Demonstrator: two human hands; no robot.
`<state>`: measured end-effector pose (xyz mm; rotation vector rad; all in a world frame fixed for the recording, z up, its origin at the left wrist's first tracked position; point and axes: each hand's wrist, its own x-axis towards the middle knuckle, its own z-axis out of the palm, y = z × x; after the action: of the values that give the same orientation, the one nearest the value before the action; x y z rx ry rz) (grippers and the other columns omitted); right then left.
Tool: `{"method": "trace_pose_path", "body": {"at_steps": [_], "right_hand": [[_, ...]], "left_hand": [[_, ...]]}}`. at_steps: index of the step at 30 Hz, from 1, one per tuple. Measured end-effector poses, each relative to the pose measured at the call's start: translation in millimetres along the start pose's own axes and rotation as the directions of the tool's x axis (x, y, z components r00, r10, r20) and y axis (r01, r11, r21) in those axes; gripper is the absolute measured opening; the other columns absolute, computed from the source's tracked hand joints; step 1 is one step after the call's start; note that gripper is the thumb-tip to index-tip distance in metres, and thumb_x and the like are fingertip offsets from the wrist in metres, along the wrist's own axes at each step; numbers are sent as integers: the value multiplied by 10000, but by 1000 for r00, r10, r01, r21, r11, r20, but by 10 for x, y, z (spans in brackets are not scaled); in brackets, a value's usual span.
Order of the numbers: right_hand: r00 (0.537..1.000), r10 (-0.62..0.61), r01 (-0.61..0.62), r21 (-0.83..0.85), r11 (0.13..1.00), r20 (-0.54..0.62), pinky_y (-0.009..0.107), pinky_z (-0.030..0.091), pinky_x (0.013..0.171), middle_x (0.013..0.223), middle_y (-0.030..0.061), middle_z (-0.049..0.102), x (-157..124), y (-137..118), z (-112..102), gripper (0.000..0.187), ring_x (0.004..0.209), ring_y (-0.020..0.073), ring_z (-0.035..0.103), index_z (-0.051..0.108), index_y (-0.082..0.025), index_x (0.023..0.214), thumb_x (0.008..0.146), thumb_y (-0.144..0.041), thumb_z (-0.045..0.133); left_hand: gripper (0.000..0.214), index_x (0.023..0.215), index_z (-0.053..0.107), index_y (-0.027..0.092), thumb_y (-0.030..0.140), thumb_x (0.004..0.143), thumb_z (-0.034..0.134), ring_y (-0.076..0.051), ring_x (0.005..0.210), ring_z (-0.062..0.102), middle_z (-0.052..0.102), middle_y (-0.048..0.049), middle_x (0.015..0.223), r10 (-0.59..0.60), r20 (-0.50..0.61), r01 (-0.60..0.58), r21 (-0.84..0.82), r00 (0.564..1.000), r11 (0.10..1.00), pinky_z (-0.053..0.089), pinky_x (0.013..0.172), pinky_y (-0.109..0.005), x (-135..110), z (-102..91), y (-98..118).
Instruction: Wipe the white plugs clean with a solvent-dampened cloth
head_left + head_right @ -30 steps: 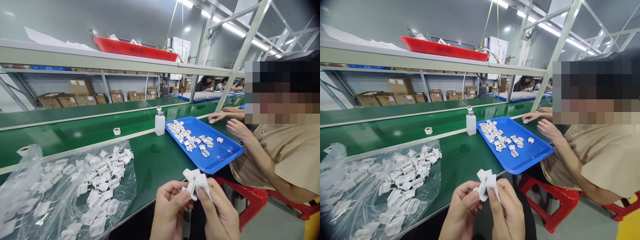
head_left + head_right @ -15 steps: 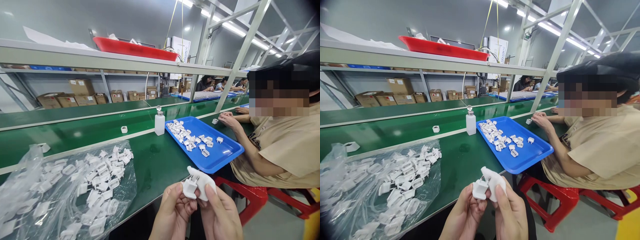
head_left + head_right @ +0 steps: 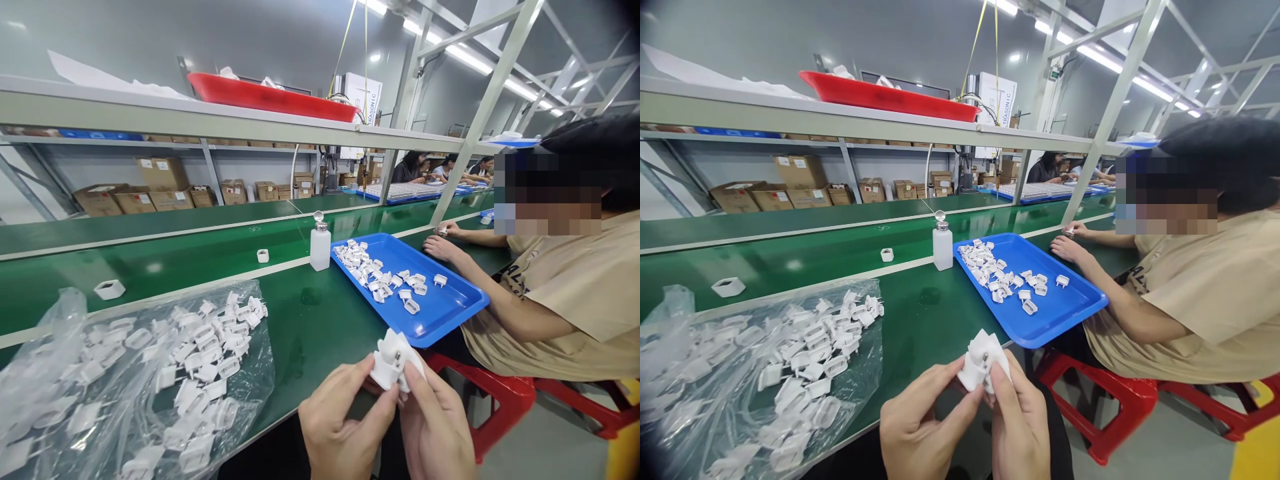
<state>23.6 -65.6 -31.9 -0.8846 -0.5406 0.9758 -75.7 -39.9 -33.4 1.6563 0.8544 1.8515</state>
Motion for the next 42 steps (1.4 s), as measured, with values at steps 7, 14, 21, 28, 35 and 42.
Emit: {"method": "trace_pose_path", "body": {"at_steps": [7, 14, 21, 28, 35, 42], "right_hand": [[993, 115, -114, 19, 993, -4, 229, 476, 573, 722, 3, 641, 79, -10, 9, 256, 620, 119, 518, 791, -213, 870, 782, -449, 838], [873, -474, 459, -518, 722, 113, 262, 442, 682, 879, 22, 595, 29, 6, -66, 199, 779, 161, 545, 780, -238, 970, 969, -367, 629], [855, -385, 519, -545, 659, 349, 279, 428, 694, 827, 11, 552, -69, -129, 17, 259, 733, 149, 537, 759, -230, 913, 1023, -293, 533], [891, -399, 430, -684, 588, 217, 275, 432, 719, 838, 15, 610, -37, -172, -30, 266, 736, 162, 572, 762, -243, 887, 997, -396, 574], [871, -379, 468, -762, 448, 313, 269, 436, 755, 877, 33, 635, -37, -108, -42, 274, 795, 176, 600, 751, -248, 935, 1016, -375, 523], [990, -119, 92, -287, 953, -78, 267, 400, 570, 746, 8, 609, 127, -57, -215, 290, 668, 151, 485, 766, -198, 880, 846, -486, 756]], "left_hand": [[304, 1072, 755, 111, 24, 782, 789, -159, 759, 759, 813, -70, 877, 289, 95, -303, 232, 953, 924, 622, 748, -211, 114, -89, 6], [294, 1075, 737, 81, -17, 798, 754, -182, 823, 776, 825, -118, 916, 394, 102, -407, 270, 913, 873, 638, 817, -243, 122, -81, -7], [285, 1088, 736, 74, 5, 812, 759, -194, 833, 784, 826, -124, 930, 417, 101, -429, 253, 903, 867, 649, 808, -250, 109, -90, -46], [380, 1136, 710, 131, -17, 790, 761, -209, 818, 785, 829, -115, 945, 356, 126, -377, 277, 926, 884, 661, 781, -282, 94, -60, -71], [357, 1136, 701, 79, -51, 804, 715, -234, 807, 778, 820, -168, 941, 435, 192, -473, 256, 879, 843, 662, 757, -317, 106, -76, -77], [277, 1056, 780, 150, 46, 800, 763, -166, 665, 740, 791, -40, 808, 76, 104, -94, 176, 992, 980, 626, 650, -261, 106, -125, -71]]}}
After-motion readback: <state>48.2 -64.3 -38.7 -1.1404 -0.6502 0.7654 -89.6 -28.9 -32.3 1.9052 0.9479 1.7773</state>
